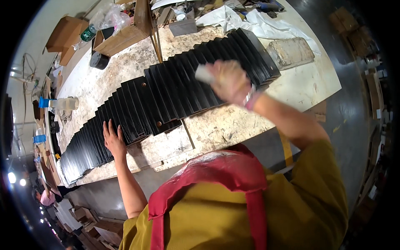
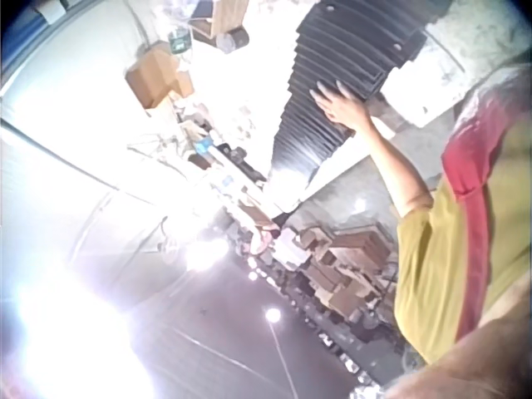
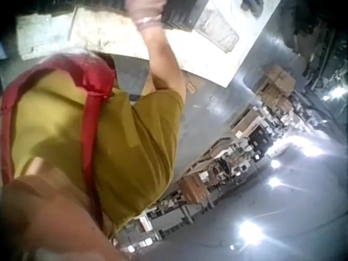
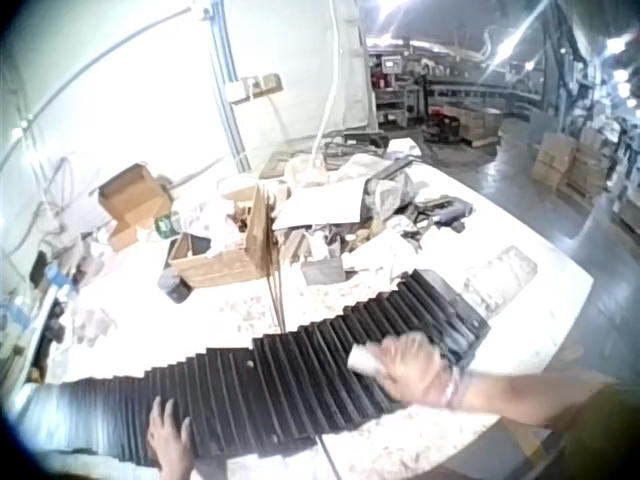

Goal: The person cleans a long, corrugated black machine component by applying a liquid from a bottle and wiping the surfaces with a cloth.

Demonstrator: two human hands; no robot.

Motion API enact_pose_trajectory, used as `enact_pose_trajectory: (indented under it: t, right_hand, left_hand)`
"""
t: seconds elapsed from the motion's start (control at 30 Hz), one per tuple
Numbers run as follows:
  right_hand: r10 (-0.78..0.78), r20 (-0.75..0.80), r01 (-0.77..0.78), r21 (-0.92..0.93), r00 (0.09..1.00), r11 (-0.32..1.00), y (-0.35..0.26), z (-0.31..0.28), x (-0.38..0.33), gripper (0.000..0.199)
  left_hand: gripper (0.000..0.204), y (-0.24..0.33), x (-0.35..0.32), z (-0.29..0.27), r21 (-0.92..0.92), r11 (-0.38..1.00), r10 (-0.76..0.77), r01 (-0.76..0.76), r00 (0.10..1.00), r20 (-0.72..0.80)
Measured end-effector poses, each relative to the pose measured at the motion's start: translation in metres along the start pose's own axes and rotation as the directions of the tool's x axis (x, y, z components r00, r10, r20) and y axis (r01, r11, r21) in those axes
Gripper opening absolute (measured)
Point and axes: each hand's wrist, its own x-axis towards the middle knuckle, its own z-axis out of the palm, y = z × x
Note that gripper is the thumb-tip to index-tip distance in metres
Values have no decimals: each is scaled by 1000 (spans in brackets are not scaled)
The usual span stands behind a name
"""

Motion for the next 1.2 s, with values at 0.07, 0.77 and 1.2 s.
enact_pose_trajectory:
  t: [0.07,0.77,1.2]
  right_hand:
    - [-222,97,218,54,970,975,-30,-15,-39,26]
    - [-222,-30,224,175,975,959,-87,7,2,18]
    - [-335,365,274,209,869,939,-110,5,83,45]
  left_hand:
    - [50,-3,-2,2,1,1000,7,-7,1000,1]
    - [50,-3,-1,1,2,1000,21,-21,999,-45]
    - [61,-77,-33,-25,-81,993,-82,84,996,34]
